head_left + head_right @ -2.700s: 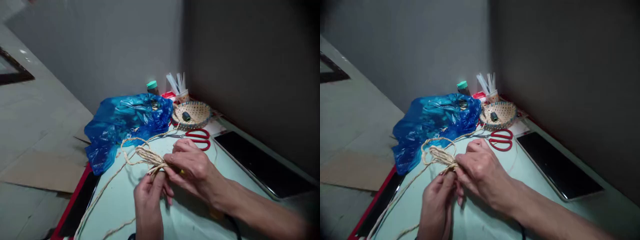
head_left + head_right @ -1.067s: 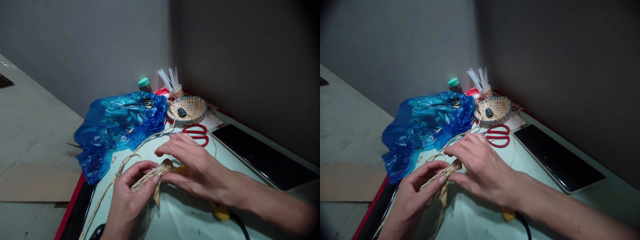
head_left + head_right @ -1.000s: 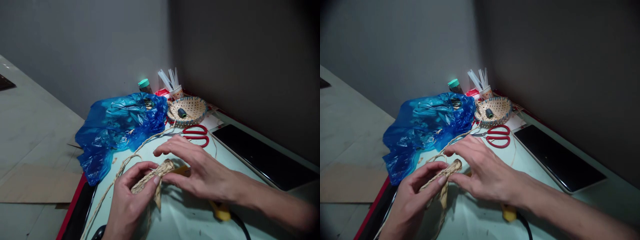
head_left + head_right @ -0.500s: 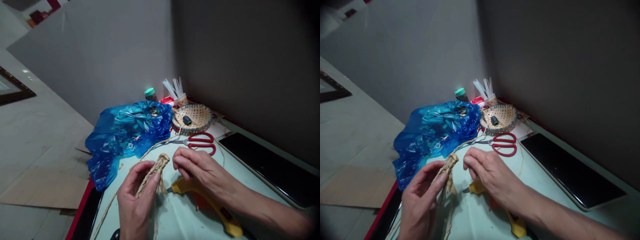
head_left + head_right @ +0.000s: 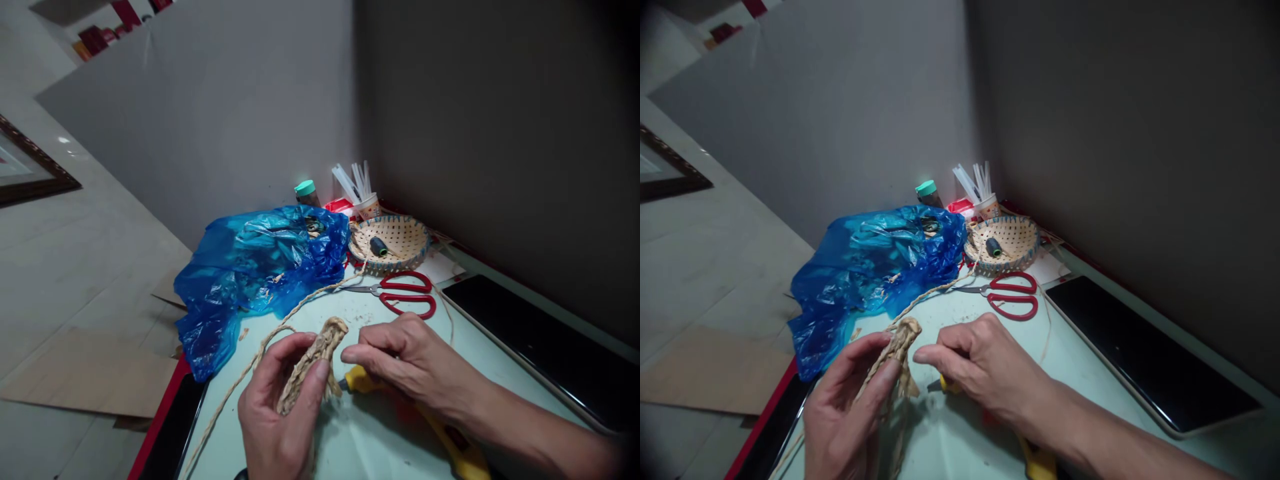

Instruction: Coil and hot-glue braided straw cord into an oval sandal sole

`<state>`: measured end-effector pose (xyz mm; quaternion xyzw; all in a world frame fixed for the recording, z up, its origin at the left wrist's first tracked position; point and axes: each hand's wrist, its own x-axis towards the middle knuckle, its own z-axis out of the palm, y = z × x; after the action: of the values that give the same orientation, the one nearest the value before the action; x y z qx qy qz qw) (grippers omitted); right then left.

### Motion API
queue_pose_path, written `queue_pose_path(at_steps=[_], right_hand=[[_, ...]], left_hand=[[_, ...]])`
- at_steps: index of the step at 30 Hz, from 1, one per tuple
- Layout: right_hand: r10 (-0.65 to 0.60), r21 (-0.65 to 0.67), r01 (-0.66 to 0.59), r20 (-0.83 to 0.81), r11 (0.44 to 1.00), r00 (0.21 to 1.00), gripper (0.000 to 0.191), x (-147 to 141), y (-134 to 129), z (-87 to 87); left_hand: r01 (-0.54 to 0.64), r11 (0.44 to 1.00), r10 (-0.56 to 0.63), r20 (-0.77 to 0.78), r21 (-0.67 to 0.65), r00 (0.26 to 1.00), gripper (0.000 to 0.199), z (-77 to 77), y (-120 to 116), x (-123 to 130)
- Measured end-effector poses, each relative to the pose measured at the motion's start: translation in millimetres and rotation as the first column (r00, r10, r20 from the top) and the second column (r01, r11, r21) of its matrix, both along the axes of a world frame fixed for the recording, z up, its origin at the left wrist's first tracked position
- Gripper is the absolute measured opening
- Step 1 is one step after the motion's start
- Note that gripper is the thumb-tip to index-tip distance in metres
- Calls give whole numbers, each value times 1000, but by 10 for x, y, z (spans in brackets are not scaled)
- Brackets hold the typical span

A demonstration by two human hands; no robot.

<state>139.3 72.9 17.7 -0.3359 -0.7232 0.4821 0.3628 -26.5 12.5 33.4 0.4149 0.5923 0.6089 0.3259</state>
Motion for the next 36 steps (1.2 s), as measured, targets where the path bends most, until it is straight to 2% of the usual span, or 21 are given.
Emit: queue_pose_path(at_steps=[4,8,9,12,16,19,21,24,28,30,32,36], right_hand=[[-36,-67,33,-41,997,999,53,24,12,52],[-76,-130,59,-131,990,988,26,41,10,124],[-100,-108,86,-133,990,986,26,46,9,136],[-106,17,108,-86,994,991,43,70,10,150],[-35,140,44,-65,989,997,44,99,24,136],[1,122,11,-99,992,995,40,100,43,121],[42,74,-32,-142,997,989,41,105,58,120],[105,-42,-114,-182,993,978,40,135,81,135],[148,-133,-176,-197,975,969,42,172,96,168],[152,-108,-180,-226,978,962,45,167,92,182],[142,-74,-165,-257,983,956,48,148,84,187],[65,48,-54,-269,997,961,53,113,59,171]], left_hand=[[22,1000,-22,31,0,999,29,-13,13,13],[49,999,-48,36,-20,998,28,-21,7,15],[68,997,-66,59,-29,996,27,-21,6,13],[180,981,-168,138,-75,976,29,-22,20,2],[346,930,-284,353,-126,892,28,-35,61,0],[418,902,-312,505,-108,804,30,-24,77,6],[457,882,-330,546,-111,770,27,9,80,-4],[512,843,-367,518,-166,773,22,80,94,-51],[517,817,-425,340,-254,839,23,155,128,-128],[510,807,-452,244,-297,858,20,178,130,-144],[504,804,-455,219,-316,863,16,196,118,-135],[511,809,-392,382,-290,837,13,228,97,-56]])
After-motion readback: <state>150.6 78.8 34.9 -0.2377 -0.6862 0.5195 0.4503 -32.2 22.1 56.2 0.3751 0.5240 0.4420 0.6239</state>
